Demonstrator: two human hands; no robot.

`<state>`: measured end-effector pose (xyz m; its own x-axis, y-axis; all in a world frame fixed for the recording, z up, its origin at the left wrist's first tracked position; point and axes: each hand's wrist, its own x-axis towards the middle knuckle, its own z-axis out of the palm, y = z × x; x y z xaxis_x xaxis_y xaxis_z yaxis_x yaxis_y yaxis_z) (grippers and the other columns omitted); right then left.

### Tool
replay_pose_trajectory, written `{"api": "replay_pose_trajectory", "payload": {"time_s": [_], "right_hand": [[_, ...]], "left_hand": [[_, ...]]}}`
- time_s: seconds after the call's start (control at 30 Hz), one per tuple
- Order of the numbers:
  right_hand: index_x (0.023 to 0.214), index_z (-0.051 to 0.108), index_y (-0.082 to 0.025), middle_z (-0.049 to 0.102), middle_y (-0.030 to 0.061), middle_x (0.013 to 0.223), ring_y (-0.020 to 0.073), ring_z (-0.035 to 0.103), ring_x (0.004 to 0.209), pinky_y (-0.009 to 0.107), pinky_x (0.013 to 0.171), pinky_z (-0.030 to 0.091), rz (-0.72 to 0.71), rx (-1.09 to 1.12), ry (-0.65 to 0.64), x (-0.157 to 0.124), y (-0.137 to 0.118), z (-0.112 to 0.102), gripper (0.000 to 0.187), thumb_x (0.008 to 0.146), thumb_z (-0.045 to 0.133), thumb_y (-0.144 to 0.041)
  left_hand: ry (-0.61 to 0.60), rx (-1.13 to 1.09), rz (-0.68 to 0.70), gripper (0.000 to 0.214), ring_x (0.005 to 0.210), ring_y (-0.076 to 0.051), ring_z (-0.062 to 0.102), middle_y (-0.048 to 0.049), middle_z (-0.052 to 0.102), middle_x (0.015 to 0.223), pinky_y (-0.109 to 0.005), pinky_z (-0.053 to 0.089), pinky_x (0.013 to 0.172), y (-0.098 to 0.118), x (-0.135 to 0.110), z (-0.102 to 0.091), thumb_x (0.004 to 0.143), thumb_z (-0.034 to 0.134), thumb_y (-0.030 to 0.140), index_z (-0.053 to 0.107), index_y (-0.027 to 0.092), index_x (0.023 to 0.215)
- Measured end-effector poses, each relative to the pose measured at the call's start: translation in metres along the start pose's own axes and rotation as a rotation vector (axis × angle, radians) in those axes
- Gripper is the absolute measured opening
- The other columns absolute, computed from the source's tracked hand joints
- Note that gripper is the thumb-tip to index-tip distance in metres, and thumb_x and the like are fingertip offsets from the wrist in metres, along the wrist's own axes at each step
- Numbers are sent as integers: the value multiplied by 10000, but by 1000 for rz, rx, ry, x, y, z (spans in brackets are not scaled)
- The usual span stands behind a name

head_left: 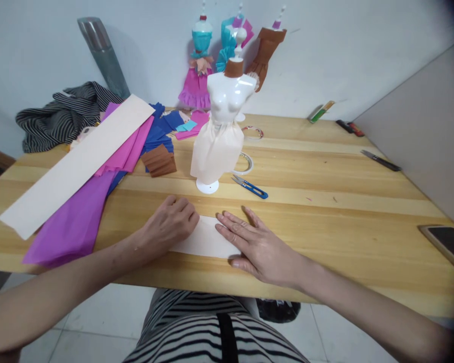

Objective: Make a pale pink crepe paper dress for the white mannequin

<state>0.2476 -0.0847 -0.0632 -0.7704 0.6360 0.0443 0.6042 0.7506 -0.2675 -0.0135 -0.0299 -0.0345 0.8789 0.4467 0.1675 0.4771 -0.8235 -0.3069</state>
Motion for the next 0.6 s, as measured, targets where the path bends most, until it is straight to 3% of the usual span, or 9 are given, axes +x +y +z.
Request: {"api": "replay_pose_trajectory", "payload": {"time_s": [0.17,0.23,0.33,0.43,0.5,0.6], "right_hand": [[1343,497,-93,371,216,1493,344,295,1409,641,1108,192,-2,44,73,5,-3,-9,555,918,482,-450],[1218,594,-116,464,211,1427,336,423,1320,586,1055,332,47,95,169,15,-7,-13,419,917,497,-391],[1068,631,-118,637,169,1077,260,613,967,399,786,522,163,177,286,36,-13,-13,288,879,566,-325],[931,624,-132,609,87,860,190,586,712,289,577,461,252,118,248,56,-15,-6,197,843,619,-309],[852,613,-150,595,59,807,165,557,663,266,553,412,247,39,242,64,-14,1,126,863,590,-274],[795,606,-156,589,51,767,151,547,656,259,582,398,192,-21,297,66,-10,9,186,922,497,-239]], "left_hand": [[-44,-117,-64,127,704,-224,548,-66,623,747,-345,387,640,-3,-2,2,825,558,47,543,150,753],[-46,-144,-68,130,695,-226,553,-59,624,737,-346,390,638,-4,-1,2,821,552,41,543,152,755],[-56,-159,-58,122,683,-226,558,-50,626,728,-347,388,639,-3,1,0,830,535,48,550,153,769],[-66,-171,-57,120,679,-217,562,-49,630,726,-341,380,644,-1,2,-1,855,506,67,553,152,786],[-62,-173,-66,128,681,-210,564,-52,636,735,-336,375,645,-1,2,-2,871,479,68,559,148,811],[-58,-168,-84,113,693,-202,569,-51,639,752,-329,368,642,0,1,-1,879,477,78,568,145,868]]}}
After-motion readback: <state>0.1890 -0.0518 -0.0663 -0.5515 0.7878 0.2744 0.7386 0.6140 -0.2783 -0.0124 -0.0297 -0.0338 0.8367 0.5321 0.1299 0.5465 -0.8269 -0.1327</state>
